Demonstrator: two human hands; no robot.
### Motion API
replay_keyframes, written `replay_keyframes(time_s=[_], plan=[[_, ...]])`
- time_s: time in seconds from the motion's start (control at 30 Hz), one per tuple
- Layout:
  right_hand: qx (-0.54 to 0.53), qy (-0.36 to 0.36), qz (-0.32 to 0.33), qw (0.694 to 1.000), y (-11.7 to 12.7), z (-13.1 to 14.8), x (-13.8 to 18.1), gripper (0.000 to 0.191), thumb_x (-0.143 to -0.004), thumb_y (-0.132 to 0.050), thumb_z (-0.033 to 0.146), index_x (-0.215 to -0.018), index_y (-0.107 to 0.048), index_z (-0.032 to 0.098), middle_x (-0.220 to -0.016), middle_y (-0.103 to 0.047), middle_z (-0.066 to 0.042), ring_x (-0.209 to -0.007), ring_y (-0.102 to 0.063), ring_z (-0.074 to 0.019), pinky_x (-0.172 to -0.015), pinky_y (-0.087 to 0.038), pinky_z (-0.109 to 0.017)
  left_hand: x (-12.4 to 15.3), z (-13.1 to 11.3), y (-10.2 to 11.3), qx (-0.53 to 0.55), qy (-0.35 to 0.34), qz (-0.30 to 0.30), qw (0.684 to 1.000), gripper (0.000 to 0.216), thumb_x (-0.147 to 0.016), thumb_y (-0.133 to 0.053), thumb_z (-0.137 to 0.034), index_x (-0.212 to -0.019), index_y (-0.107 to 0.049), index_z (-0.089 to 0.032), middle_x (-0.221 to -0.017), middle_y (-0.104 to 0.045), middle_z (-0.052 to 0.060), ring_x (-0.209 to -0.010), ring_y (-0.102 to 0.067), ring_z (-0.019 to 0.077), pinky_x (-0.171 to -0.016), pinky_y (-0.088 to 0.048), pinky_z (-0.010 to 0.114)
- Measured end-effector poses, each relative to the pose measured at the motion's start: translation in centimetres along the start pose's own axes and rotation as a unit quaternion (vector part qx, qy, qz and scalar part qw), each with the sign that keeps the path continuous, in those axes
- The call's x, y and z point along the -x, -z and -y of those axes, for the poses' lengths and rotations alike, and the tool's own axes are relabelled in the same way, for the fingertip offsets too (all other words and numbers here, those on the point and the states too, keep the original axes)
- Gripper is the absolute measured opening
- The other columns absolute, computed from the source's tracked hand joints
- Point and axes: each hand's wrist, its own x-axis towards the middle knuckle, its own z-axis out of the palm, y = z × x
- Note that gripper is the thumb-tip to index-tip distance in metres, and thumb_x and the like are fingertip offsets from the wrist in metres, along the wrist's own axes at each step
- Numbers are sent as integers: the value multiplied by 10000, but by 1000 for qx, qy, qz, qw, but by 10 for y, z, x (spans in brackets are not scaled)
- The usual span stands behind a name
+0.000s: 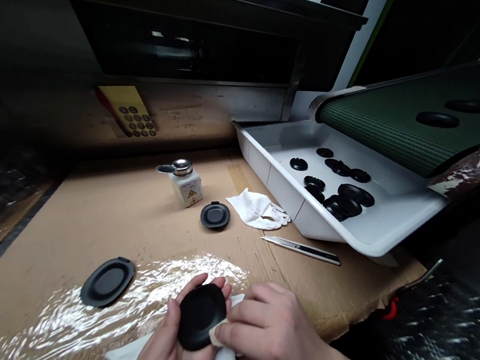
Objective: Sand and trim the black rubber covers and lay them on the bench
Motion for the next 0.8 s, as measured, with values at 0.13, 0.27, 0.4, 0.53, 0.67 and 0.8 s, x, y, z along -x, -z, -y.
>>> replay_keyframes(time_s=[0.13, 0.27, 0.4, 0.53, 0.67, 0.8], plan=[[18, 21, -10, 1000, -2, 6, -8, 224, -884, -416, 210, -894, -639, 199, -665, -631, -7, -623, -479, -134, -549, -355, -277, 2, 0, 1, -2, 7, -3, 1000, 351, -839, -448, -405, -972, -645, -146, -984, -680, 130, -966, -598, 222, -915, -394, 328], [11, -17, -24, 1000, -17, 12, -26, 225, -876, -414, 205, -901, -637, 224, -695, -631, -3, -653, -490, -139, -598, -392, -278, 2, 1, -2, -1, -21, -2, 1000, 405, -846, -419, -436, -937, -660, -123, -929, -680, 99, -949, -589, 192, -886, -415, 266], [13, -106, -68, 992, -26, 12, -37, 208, -873, -433, 169, -950, -625, 190, -813, -634, -31, -739, -523, -142, -645, -423, -261, 1, 2, -5, 13, -50, 14, 999, 376, -888, -370, -340, -840, -671, -119, -885, -676, 76, -985, -565, 179, -946, -370, 271], [-23, -91, -43, 995, -24, 18, -30, 201, -855, -439, 165, -928, -626, 177, -767, -622, -38, -702, -520, -152, -620, -420, -274, 2, 2, -5, 3, -43, -11, 999, 384, -857, -415, -411, -910, -666, -126, -933, -684, 98, -1003, -572, 204, -943, -382, 289], [-25, -36, 23, 999, -8, 18, -15, 168, -839, -466, 183, -855, -632, 207, -718, -631, -8, -636, -507, -146, -545, -380, -270, 3, 0, -4, -11, -4, -21, 1000, 467, -819, -423, -500, -998, -642, -129, -972, -684, 142, -982, -594, 246, -869, -442, 317], [-61, -120, 20, 991, 2, 6, -12, 129, -825, -524, 171, -920, -609, 195, -812, -641, -14, -743, -549, -144, -659, -433, -264, 1, 0, -6, -11, -21, -20, 1000, 421, -835, -415, -468, -1020, -627, -155, -971, -684, 116, -987, -591, 231, -841, -453, 302]])
